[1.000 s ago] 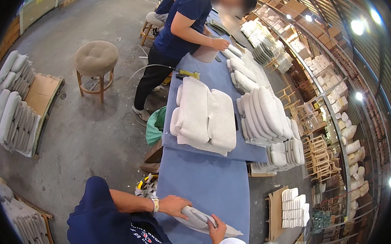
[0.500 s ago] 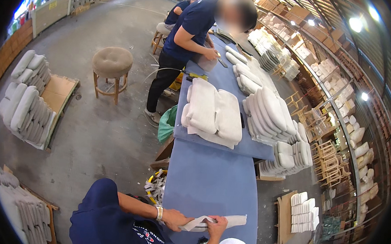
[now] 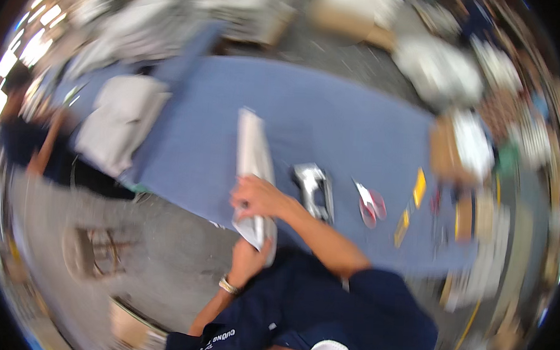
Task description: The person assembles white cushion covers by inserting foam inserts, trimming excess fabric with a utility knife, and stapling the edges closed. They handle multiple cushions one at a time, stacking finished units on the table.
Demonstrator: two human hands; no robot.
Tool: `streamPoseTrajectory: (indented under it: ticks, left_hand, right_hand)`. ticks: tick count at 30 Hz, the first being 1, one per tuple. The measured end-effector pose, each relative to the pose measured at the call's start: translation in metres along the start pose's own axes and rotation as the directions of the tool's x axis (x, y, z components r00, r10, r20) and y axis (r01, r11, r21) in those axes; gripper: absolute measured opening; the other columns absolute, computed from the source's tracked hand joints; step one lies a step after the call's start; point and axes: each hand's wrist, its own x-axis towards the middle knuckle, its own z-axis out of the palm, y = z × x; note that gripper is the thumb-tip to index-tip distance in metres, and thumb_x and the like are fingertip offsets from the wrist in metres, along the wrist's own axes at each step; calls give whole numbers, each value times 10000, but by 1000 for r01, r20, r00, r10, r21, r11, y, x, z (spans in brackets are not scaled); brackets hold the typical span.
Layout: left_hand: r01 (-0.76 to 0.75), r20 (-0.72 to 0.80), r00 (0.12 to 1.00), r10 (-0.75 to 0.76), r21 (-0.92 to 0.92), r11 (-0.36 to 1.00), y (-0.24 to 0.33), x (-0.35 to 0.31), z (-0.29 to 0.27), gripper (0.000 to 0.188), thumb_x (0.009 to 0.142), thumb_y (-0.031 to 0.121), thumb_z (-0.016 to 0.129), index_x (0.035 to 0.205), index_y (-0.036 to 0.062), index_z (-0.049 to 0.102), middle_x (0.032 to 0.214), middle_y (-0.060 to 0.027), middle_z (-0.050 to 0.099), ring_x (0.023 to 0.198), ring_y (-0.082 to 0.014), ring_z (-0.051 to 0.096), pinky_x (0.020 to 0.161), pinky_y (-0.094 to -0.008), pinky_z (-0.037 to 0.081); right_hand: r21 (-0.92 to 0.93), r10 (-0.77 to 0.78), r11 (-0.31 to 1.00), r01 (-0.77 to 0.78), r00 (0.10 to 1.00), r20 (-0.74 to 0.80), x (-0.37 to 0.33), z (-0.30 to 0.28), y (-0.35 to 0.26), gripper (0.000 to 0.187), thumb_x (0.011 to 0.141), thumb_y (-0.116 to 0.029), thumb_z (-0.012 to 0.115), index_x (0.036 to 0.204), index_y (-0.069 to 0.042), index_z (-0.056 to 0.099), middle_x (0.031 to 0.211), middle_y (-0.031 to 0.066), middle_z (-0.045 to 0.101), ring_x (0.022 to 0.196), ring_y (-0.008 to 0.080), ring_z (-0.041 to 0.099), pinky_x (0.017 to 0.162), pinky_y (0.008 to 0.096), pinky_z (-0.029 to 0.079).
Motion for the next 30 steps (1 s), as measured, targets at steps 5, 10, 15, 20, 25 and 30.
streamPoseTrajectory:
  ticks: [5,10,15,20,25,30]
  left_hand:
    - [166,66,985,-157,-172,971,32,5,33,371,1002,264,658,1087,-96,683,897,-196,741,807,-274,707,734,-393,536]
    - [271,25,961,-275,-287,919,18,18,17,335,1022,247,637,1060,-81,690,837,-129,708,734,-176,620,660,-358,487]
    - [242,-18,970,-244,-61,968,18,33,-17,315,1016,164,632,1230,-67,638,1173,-184,705,1004,-225,687,831,-363,546]
    - [-165,-239,953,185,101,981,88,74,-37,435,950,56,677,1368,-23,583,1422,-198,611,1282,-325,618,983,-404,537]
    - [-577,119,817,565,143,804,175,161,-10,413,911,28,688,1322,16,645,1383,-185,631,1248,-348,630,1017,-400,531]
    - [-513,79,807,585,583,630,120,255,20,410,949,150,681,1336,25,633,1354,-181,628,1156,-334,651,976,-410,550]
  right_hand:
    - [65,-18,996,58,871,-491,-51,-1,1,448,711,-455,844,961,-91,764,1178,101,715,1225,304,588,1116,451,407]
    - [173,145,985,-21,647,-748,-80,-11,-12,380,833,-387,826,1061,-93,748,1283,99,688,1266,315,583,1070,440,452]
    - [440,563,762,-474,151,-812,-208,-25,54,213,883,-205,781,1054,-82,746,1142,108,734,1074,258,687,946,398,535]
    - [702,641,278,-656,-418,-644,-408,-56,120,314,914,-160,723,1209,-62,683,1070,85,729,945,181,692,811,343,548]
    - [298,452,-350,-888,-439,-776,-591,-55,191,697,860,-488,765,1318,21,632,1264,275,655,1191,413,624,1044,483,483]
    - [237,637,-416,-878,-468,-612,-563,-81,200,624,845,-508,773,1162,23,685,1131,248,702,1107,437,652,937,517,525]
